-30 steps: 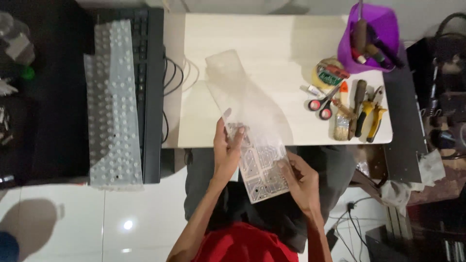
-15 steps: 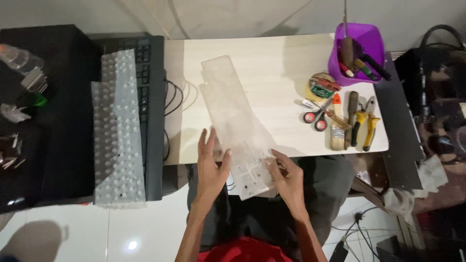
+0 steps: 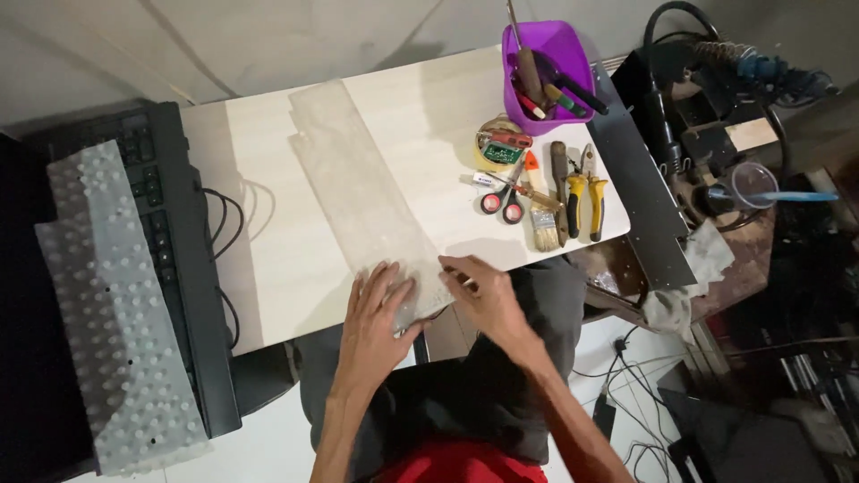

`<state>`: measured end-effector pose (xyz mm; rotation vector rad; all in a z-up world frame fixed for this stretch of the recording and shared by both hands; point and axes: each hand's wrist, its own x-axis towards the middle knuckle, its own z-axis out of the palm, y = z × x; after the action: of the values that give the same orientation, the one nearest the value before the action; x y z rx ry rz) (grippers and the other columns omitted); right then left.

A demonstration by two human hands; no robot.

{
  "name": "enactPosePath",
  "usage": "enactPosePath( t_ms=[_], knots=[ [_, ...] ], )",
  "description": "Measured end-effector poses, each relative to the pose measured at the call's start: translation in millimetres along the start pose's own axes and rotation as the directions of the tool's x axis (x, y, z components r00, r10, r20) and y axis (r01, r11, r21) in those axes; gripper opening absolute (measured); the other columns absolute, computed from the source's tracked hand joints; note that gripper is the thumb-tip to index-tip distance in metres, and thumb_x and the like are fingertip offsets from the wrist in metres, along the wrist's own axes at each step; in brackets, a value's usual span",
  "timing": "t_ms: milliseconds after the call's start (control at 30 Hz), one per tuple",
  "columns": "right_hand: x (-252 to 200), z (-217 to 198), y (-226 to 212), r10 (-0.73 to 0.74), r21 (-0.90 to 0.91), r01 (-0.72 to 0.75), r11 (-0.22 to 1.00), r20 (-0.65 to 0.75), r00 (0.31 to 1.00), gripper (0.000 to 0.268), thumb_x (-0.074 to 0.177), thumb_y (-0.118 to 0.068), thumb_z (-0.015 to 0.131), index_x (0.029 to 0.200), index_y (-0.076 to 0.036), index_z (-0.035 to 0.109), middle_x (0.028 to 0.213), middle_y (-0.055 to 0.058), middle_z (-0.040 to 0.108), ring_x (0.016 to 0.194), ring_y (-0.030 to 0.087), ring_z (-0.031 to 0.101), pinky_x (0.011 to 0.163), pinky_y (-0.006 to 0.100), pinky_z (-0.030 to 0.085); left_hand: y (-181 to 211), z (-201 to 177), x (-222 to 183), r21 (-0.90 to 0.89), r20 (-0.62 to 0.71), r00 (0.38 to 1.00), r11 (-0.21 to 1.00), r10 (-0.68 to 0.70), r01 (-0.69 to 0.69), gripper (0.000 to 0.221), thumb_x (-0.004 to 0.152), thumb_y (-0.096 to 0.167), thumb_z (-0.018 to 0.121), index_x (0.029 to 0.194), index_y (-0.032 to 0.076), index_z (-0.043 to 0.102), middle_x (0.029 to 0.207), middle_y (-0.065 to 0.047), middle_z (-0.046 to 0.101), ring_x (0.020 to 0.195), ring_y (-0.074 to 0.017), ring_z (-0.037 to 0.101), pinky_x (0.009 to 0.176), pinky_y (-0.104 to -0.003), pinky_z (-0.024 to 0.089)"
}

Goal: Unfolding, smoothing, and inspecting a clear plastic keyboard membrane using a small cleaning block.

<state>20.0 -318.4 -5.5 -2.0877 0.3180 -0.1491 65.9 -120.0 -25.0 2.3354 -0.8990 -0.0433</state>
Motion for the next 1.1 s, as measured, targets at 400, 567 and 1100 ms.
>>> enactPosePath(
  t_ms=[400,567,1100],
  knots=[
    [127.9,-63.8,54.4,-0.348,-0.767,0.246,0.593,0.031,0.937,0.032,0.09,-0.024,0.078,0.121,-0.017,0.075,0.117,0.01,0.06,0.101,0.038,0.068,0.077,0.053,0.061,-13.7,3.6,18.2,-0.06,-0.125,0.991,0.997,0.04,-0.048,0.062,0.078,0.041,0.086,0.127,0.007,0.068,0.141,-0.015,0.057,0.14,-0.0369,0.048,0.12,-0.058,0.032],
    [141.8,-65.9,68.3,-0.304,-0.738,0.23,0.634,0.036,0.952,0.025,0.091,-0.025,0.078,0.115,-0.018,0.078,0.115,0.009,0.061,0.105,0.038,0.067,0.084,0.052,0.058,-22.4,10.2,21.2,-0.079,-0.146,0.988,0.995,0.042,-0.054,0.063,0.08,0.046,0.085,0.128,0.008,0.067,0.142,-0.015,0.056,0.14,-0.0367,0.048,0.12,-0.059,0.031],
    [61.6,-41.1,12.8,-0.3,-0.012,0.3,0.954,-0.111,0.948,0.036,0.099,-0.004,0.07,0.134,-0.004,0.06,0.091,0.016,0.073,0.082,0.027,0.071,0.08,0.042,0.059,-12.9,7.1,27.8,-0.032,-0.172,0.984,0.998,0.044,-0.05,0.04,0.091,0.038,0.074,0.12,0.01,0.072,0.137,-0.012,0.059,0.135,-0.0371,0.053,0.117,-0.059,0.036]
  ],
)
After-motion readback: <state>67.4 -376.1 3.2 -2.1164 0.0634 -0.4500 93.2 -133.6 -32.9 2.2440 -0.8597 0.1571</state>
